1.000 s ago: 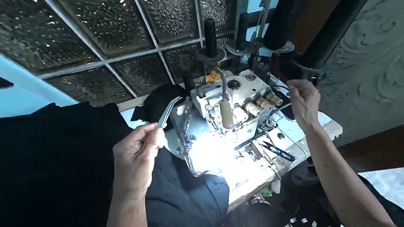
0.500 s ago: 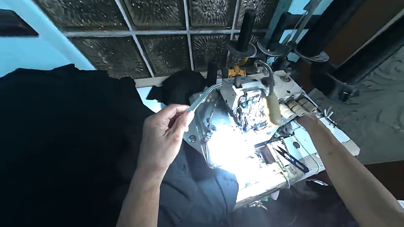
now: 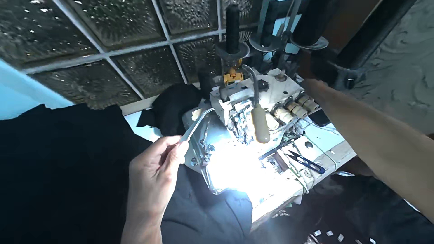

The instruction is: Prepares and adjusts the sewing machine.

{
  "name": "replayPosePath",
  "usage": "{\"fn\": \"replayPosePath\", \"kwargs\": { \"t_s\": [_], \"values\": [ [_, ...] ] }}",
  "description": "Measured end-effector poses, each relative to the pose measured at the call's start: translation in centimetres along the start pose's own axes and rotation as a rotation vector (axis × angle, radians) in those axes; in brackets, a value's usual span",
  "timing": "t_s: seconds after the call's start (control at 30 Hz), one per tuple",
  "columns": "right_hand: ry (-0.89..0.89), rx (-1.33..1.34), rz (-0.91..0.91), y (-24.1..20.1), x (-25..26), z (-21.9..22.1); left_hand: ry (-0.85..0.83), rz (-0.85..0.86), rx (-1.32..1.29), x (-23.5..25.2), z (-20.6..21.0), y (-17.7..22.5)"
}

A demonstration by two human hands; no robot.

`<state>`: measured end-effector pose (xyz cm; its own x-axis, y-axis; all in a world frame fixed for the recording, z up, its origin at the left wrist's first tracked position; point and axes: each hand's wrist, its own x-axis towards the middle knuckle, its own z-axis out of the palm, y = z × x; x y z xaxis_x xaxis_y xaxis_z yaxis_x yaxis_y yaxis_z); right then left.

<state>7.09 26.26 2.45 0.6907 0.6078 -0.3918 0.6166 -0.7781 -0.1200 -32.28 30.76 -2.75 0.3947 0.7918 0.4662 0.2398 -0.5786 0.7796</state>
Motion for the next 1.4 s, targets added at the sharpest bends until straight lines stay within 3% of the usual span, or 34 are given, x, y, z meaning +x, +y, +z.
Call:
{"fn": "replayPosePath", "kwargs": {
  "t_s": [0.13, 0.23, 0.33, 0.43, 0.53, 0.67, 0.73, 0.93, 1.07, 1.23, 1.4],
  "values": [
    [0.111, 0.087, -0.283, 2.3, 3.3, 2.3, 0.018, 0.034, -0.051, 0.2, -0.3, -0.5],
    [0.229, 0.098, -0.333, 3.4, 5.7, 3.5, 0.04, -0.011, -0.052, 0.2, 0.0, 0.2],
    [0.466, 0.778, -0.305, 4.7, 4.2, 5.8, 0.06, -0.037, -0.072, 0.3, 0.2, 0.3],
    [0.729, 1.11, -0.531, 7.4, -1.1, 8.2, 0.075, -0.073, -0.092, 0.4, 0.1, 0.0],
    [0.955, 1.014, -0.734, 7.8, -9.4, 10.2, 0.079, -0.097, -0.143, 0.4, 0.3, 0.2],
    [0.789, 0.899, -0.88, 2.8, -14.9, 12.4, 0.08, -0.116, -0.164, 0.4, 0.7, 0.2],
    [0.761, 0.84, -0.855, -0.2, -15.3, 13.2, 0.092, -0.13, -0.162, 0.4, 0.8, 0.2],
    [0.946, 0.634, -0.699, -5.5, -15.3, 14.2, 0.098, -0.162, -0.127, 0.6, 0.3, 0.2],
    [0.968, 0.57, -0.581, -7.0, -15.4, 14.3, 0.087, -0.124, -0.096, 0.6, 0.3, 0.3],
    [1.119, 0.542, -0.547, -7.7, -14.9, 14.9, 0.097, -0.106, -0.089, 0.6, 0.2, 0.2],
    [1.074, 0.677, -0.571, -7.4, -14.9, 15.5, 0.08, -0.103, -0.063, 0.5, 0.4, 0.1]
  ]
}}
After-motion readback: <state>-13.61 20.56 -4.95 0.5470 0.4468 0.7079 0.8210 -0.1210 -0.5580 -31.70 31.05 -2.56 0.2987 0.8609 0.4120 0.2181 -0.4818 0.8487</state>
